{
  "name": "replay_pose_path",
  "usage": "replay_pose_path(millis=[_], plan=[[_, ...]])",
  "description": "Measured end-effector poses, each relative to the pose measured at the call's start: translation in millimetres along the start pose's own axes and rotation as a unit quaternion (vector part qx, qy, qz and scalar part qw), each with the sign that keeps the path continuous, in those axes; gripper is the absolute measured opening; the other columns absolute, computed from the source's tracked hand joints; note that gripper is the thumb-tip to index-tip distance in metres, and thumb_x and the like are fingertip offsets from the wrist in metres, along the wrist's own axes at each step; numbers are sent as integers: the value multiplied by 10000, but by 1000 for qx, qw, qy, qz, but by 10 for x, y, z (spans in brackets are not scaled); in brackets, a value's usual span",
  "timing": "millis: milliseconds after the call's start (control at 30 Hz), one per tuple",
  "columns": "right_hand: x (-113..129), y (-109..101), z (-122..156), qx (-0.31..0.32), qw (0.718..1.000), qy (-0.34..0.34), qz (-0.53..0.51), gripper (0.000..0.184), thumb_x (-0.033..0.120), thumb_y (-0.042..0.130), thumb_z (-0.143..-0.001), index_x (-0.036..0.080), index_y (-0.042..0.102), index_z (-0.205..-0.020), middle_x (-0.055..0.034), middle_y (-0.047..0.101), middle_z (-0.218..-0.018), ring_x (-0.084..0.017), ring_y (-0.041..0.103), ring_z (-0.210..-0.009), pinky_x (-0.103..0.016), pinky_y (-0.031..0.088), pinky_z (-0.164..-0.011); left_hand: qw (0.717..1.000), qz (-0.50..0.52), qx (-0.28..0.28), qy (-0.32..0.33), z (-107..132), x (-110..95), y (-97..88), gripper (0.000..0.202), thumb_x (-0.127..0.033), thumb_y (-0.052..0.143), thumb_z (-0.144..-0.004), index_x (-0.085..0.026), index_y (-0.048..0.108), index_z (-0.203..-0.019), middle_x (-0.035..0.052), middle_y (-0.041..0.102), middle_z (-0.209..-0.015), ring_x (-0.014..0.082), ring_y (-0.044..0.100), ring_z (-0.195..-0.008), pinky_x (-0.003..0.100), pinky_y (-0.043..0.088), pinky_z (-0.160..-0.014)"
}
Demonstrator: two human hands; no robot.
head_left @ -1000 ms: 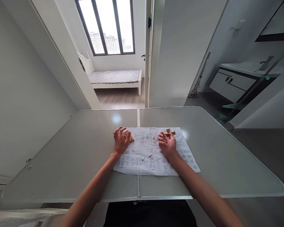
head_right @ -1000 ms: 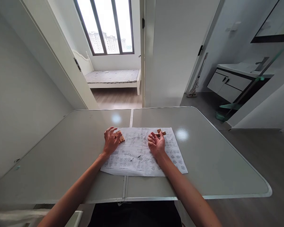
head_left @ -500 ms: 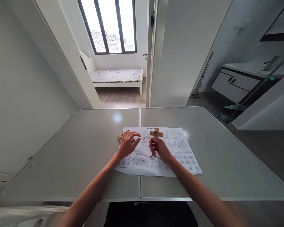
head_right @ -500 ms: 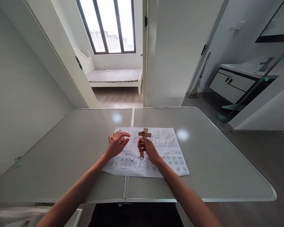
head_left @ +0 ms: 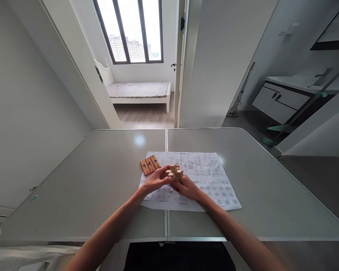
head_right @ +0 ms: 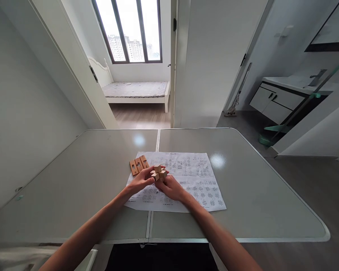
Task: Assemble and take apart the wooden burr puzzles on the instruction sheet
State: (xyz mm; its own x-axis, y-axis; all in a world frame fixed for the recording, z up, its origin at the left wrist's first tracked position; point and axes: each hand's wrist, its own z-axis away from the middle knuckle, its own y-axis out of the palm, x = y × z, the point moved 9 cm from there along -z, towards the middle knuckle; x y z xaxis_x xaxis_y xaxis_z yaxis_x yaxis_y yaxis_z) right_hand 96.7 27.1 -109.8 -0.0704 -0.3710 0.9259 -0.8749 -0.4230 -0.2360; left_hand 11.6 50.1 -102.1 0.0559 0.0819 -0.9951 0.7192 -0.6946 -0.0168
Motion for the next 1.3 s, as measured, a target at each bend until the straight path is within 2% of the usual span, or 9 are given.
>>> replay_pose_path(millis=[167, 333, 433, 567, 667, 800, 1033, 1200, 1300], plan=[[-8, -26, 13, -9, 1000, 20, -7, 511, 534, 461, -1044, 204, 534, -661, 16, 516, -565, -119, 453, -512, -272, 360, -548, 999, 44, -28, -8, 4, 57, -79, 759, -568, 813, -776, -209, 601, -1411, 144, 707, -1303, 342, 697, -1149, 408, 590, -919], [25, -76, 3, -11, 991, 43, -125, 445, 555, 446, -1045, 194, 588, -830, 24, 562, -653, -83, 437, -473, -242, 347, -497, 995, 58, -81, 21, -8, 94, -238, 718, -580, 786, -799, -189, 628, -1380, 158, 703, -1297, 322, 693, -1127, 407, 562, -954], [23, -50, -11, 25, 982, 55, -182, 435, 580, 502, -1014, 184, 635, -891, 29, 563, -643, -81, 430, -471, -233, 343, -480, 995, 59, -80, 21, -15, 134, -250, 718, -597, 767, -807, -179, 629, -1374, 163, 721, -1241, 264, 721, -927, 377, 577, -835], [-43, -29, 0, 58, 979, 72, -184, 397, 550, 568, -989, 173, 687, -954, 27, 579, -639, -85, 432, -489, -239, 384, -520, 997, 51, -55, 16, -10, 134, -209, 735, -593, 783, -788, -167, 626, -1366, 128, 757, -1056, 177, 665, -695, 318, 549, -682], [-108, -66, 15, 42, 982, 81, -164, 378, 529, 603, -973, 168, 706, -929, 46, 527, -578, -86, 391, -484, -243, 345, -517, 998, 33, -50, 13, -2, 77, -196, 701, -543, 808, -778, -168, 637, -1346, 132, 749, -1080, 186, 679, -731, 314, 558, -686], [-178, -123, 26, 0, 985, 96, -145, 365, 530, 688, -908, 174, 675, -831, 65, 448, -542, -90, 353, -497, -243, 280, -496, 998, -17, -61, 20, 1, -46, -201, 664, -458, 845, -754, -180, 655, -1326, 158, 707, -1249, 262, 716, -942, 346, 596, -773], [-141, -227, 17, -60, 993, 61, -81, 395, 543, 702, -887, 179, 635, -751, 46, 462, -582, -102, 385, -523, -252, 316, -512, 987, -117, -89, 70, 30, -187, -230, 612, -396, 839, -783, -196, 650, -1330, 146, 707, -1291, 309, 682, -1152, 428, 559, -994], [-196, -414, 57, -151, 986, 65, -20, 352, 534, 746, -857, 188, 731, -923, 53, 490, -563, -111, 411, -503, -249, 355, -513, 950, -244, -162, 107, 80, -305, -229, 606, -399, 857, -766, -233, 639, -1306, 110, 722, -1271, 282, 677, -1157, 433, 524, -1034], [-293, -405, 60, -149, 983, 91, -54, 341, 517, 749, -861, 204, 731, -996, 51, 543, -566, -113, 455, -477, -249, 389, -509, 935, -278, -190, 114, 93, -367, -199, 574, -412, 839, -784, -249, 641, -1297, 95, 718, -1281, 271, 675, -1154, 429, 526, -1023]])
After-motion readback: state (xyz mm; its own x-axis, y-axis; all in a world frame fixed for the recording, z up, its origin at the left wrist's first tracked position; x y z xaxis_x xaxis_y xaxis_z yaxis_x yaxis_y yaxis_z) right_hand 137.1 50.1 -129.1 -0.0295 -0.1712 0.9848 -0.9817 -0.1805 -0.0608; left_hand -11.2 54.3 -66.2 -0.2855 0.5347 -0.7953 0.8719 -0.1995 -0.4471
